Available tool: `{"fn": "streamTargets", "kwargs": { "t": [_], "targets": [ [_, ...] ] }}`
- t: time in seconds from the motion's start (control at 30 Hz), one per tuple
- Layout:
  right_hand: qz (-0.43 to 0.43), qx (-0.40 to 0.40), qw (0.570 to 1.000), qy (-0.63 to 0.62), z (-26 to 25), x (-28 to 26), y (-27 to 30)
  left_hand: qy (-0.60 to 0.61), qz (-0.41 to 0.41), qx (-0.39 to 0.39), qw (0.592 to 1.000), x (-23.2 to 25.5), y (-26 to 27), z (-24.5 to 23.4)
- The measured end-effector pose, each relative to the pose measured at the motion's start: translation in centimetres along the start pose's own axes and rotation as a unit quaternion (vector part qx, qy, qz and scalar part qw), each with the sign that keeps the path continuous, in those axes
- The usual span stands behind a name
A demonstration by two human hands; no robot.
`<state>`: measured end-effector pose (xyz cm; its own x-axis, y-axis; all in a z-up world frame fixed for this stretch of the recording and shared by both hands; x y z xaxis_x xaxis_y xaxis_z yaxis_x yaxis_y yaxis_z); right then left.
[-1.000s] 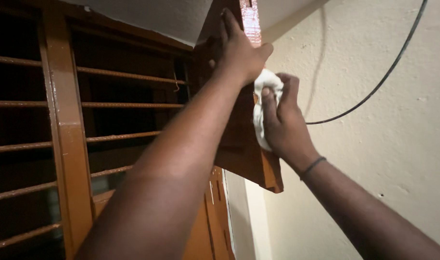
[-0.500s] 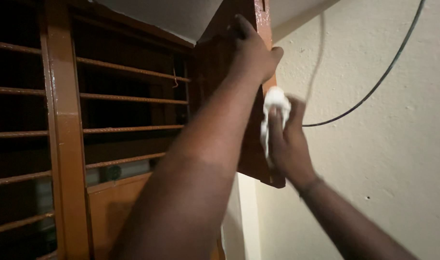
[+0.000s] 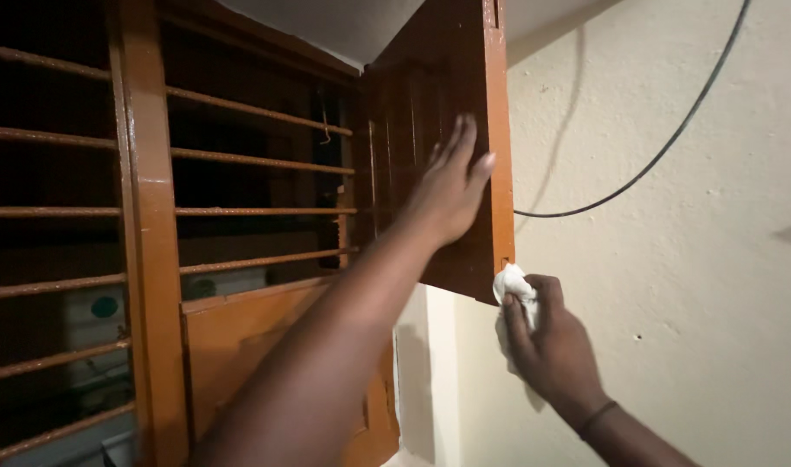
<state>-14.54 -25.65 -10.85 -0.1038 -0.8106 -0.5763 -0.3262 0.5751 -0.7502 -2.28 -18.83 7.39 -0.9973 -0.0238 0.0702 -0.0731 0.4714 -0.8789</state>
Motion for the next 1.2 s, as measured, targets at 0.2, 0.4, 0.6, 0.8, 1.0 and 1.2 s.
{"fn": "streamTargets", "kwargs": {
  "t": [0.2, 0.4, 0.6, 0.8, 1.0, 1.2],
  "targets": [
    [-0.296, 0.147, 0.943, -0.033, -4.9, -5.9, -1.1, 0.083, 0.020, 0.000, 0.996, 1.3, 7.2, -2.3],
    [-0.010, -0.250, 0.731, -0.635, -5.0, -9.0, -4.1, 0.063, 0.222, 0.068, 0.971, 5.1, 12.2, -2.5],
    [-0.198, 0.157, 0.967, -0.040, -8.5, -9.6, -7.2, 0.064, 0.078, 0.187, 0.977, 0.0, 9.0, -5.0],
    [-0.159, 0.004, 0.972, -0.172, -1.6, -8.2, -9.5, 0.157, -0.083, 0.247, 0.953, -3.0, 5.1, -4.2],
    [-0.104, -0.018, 0.930, -0.353, 1.1, -7.1, -9.1, 0.297, 0.010, 0.276, 0.914, -2.7, -4.9, 0.3],
    [-0.080, 0.009, 0.962, -0.263, 1.3, -3.1, -11.1, 0.271, 0.060, 0.244, 0.929, 0.0, -10.8, 1.5]
  ]
}}
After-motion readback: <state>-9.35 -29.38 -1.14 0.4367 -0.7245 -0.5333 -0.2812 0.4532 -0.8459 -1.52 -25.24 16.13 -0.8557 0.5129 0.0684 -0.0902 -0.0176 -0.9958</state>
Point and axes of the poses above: each hand's wrist, its own y-axis away from the middle knuckle, its own z-axis out of the palm, x = y × z, the point moved 4 cm from there along -y, towards the middle knuckle
